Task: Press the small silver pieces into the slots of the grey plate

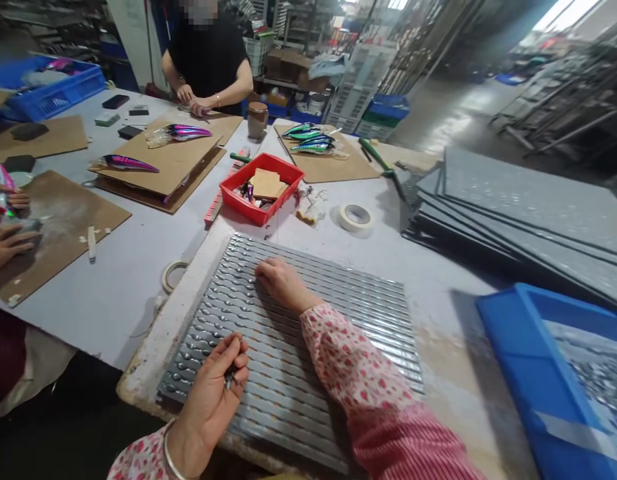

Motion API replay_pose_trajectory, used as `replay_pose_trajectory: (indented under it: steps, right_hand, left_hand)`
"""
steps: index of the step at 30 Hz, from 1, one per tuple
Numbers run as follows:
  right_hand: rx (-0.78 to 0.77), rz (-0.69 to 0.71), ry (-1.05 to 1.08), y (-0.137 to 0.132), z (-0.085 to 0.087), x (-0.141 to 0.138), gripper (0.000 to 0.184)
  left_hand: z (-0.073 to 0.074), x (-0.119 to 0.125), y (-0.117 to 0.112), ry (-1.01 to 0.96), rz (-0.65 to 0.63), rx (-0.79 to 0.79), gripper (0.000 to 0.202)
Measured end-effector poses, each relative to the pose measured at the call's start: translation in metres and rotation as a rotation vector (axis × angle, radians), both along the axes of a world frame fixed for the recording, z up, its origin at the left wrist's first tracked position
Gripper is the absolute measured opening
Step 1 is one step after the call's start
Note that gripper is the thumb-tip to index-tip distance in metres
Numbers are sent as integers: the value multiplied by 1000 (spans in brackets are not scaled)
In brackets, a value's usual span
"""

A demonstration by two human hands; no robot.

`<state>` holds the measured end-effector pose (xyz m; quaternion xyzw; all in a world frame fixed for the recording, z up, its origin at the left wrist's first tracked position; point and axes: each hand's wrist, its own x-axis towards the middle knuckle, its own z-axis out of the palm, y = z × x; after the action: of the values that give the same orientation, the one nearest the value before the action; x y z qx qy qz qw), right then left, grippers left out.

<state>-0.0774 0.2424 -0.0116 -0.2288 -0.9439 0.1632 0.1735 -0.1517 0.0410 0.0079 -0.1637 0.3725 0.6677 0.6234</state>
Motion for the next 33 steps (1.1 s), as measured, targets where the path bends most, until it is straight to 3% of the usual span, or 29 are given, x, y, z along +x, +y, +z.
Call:
replay_pose_trajectory:
  steps: [6,11,20,28,33]
  right_hand:
    - [-59,25,-3,2,-4,-10,20]
    - [-139,-36,104,6,-9,-7,9]
    - [-178,-164,42,8,-8,-18,4]
    - [-219,-63,167,8,-14,-7,5]
    - [-158,-40,140,8,-16,-6,7]
  left_hand:
    - [0,0,0,0,-8,-20,15]
    - [3,0,1,4,-4,-35,9]
    - [3,0,3,5,10,-33,9]
    - [7,-3,1,10,41,-31,10]
    - [7,0,1,-5,31,-36,9]
